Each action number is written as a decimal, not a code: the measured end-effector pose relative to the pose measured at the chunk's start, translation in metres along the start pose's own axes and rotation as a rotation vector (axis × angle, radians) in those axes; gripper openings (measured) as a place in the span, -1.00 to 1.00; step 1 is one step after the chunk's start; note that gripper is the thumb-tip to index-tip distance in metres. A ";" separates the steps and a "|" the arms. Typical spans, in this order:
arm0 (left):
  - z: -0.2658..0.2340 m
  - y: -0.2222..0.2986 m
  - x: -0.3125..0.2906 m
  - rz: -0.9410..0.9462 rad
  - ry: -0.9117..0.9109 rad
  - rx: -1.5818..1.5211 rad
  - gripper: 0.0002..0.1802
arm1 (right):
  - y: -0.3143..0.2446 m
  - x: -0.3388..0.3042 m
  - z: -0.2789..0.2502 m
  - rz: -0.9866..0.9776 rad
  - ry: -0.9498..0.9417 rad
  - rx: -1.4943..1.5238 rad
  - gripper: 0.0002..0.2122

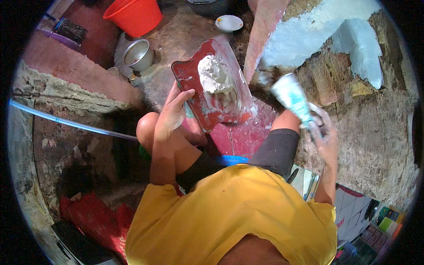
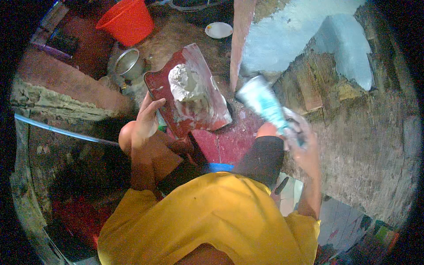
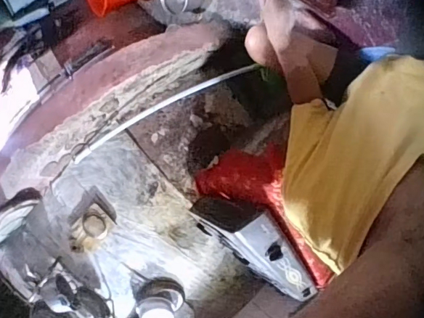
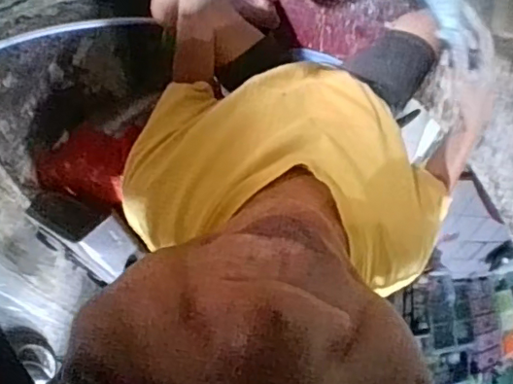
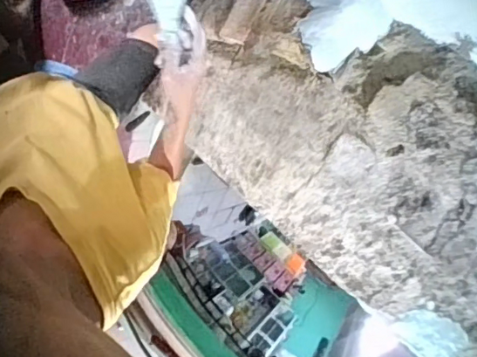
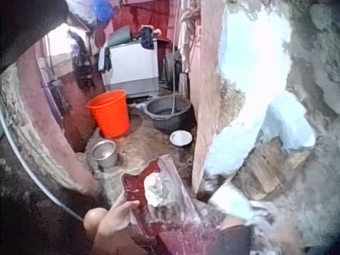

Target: The person applies patching compound to a damaged stone wall using a putty knife while holding the compound on a hawk.

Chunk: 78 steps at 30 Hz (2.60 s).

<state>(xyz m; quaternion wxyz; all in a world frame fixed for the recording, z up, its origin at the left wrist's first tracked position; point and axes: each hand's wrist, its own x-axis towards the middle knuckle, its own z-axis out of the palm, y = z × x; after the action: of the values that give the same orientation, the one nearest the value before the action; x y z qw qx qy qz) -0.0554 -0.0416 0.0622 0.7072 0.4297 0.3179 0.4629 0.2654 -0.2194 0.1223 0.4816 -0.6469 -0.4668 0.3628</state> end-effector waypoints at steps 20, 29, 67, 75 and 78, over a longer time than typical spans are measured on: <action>0.024 -0.016 -0.005 -0.021 -0.063 -0.034 -0.48 | 0.049 0.002 0.083 0.014 -0.064 0.146 -0.69; 0.029 -0.014 -0.009 -0.052 -0.010 0.044 -0.52 | 0.041 0.004 0.071 -0.489 0.125 -0.660 -0.77; 0.013 0.017 -0.014 0.039 0.205 -0.171 -0.52 | 0.024 0.105 0.107 -0.318 0.767 0.333 -0.62; 0.006 0.006 -0.013 0.077 0.287 -0.121 -0.48 | 0.035 0.124 0.109 -0.332 0.889 0.040 -0.63; 0.014 0.006 -0.013 0.086 0.391 -0.062 -0.51 | 0.036 0.129 0.105 -0.348 0.945 -0.008 -0.63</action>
<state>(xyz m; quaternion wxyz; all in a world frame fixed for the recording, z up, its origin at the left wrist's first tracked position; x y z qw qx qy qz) -0.0504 -0.0572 0.0746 0.6246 0.3228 0.4161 0.5766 0.2168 -0.0698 0.0561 0.6912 -0.6549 -0.3001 -0.0574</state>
